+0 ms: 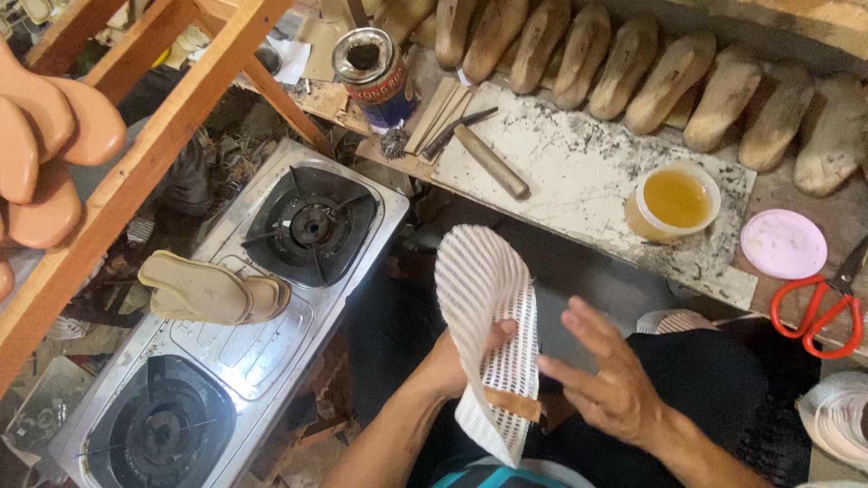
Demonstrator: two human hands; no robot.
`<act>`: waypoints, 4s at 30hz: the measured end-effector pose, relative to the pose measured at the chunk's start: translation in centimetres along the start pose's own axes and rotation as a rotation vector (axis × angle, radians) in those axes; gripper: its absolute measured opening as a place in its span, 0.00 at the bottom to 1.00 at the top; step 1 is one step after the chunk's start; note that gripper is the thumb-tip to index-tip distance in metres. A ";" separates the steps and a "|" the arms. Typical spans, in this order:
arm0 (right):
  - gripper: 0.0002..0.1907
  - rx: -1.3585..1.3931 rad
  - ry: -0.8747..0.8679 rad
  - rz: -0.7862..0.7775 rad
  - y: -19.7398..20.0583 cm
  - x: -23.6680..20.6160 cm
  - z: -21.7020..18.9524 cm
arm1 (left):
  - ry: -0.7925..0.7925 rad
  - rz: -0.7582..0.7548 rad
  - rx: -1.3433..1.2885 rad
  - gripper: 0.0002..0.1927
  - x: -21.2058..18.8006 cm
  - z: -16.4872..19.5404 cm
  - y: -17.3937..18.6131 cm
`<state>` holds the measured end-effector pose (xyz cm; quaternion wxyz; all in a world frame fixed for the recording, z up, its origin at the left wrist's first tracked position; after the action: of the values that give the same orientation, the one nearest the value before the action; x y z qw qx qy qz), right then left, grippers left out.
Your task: The person sits on the floor of a shoe workshop and shapes white mesh shoe upper fabric by hand, folding and stretching the material and fitting it over wooden shoe lasts. They handle several uppers one at a time, pressing and forming each piece before setting it on the workbench.
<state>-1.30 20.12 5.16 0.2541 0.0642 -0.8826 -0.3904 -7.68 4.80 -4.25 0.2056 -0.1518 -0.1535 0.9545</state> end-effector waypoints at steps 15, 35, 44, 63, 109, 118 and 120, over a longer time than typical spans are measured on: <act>0.28 -0.110 0.054 0.155 2.9 2.3 -0.7 | -0.025 -0.101 0.110 0.20 -1.0 3.0 -3.1; 0.50 0.645 -0.333 0.085 -2.0 -4.9 -0.8 | -0.141 0.100 -0.409 0.11 -1.2 1.9 -3.6; 0.52 1.016 -0.682 0.430 -3.1 -10.1 3.0 | -0.290 -0.138 0.172 0.17 -0.9 -1.2 -6.8; 0.41 -0.632 -1.222 0.668 17.1 -39.8 -3.6 | -0.349 -1.823 1.755 0.18 -1.8 -26.6 -9.8; 0.38 0.076 -1.925 0.015 -6.1 -59.4 7.2 | -0.068 -1.280 1.679 0.07 -0.1 -26.3 -13.4; 0.32 0.105 -1.793 0.315 -0.5 -55.4 10.1 | -0.101 -1.296 1.623 0.10 3.1 -25.1 -16.9; 0.29 0.165 -1.713 0.385 1.2 -53.0 10.6 | -0.128 -1.295 1.623 0.11 4.5 -24.0 -17.7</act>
<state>39.26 44.41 -21.14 -0.4390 -0.3821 -0.7907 -0.1900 3.00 27.73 -20.73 0.7105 0.1945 0.4723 0.4841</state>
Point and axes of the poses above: each hand's wrist, its own x-axis towards the middle knuckle, its own y-axis out of the back of the hand, z = x × y, the point moved 10 cm from there along x, towards the middle knuckle, and after that the axes turned 13 degrees about -y, right-handed, at the moved point
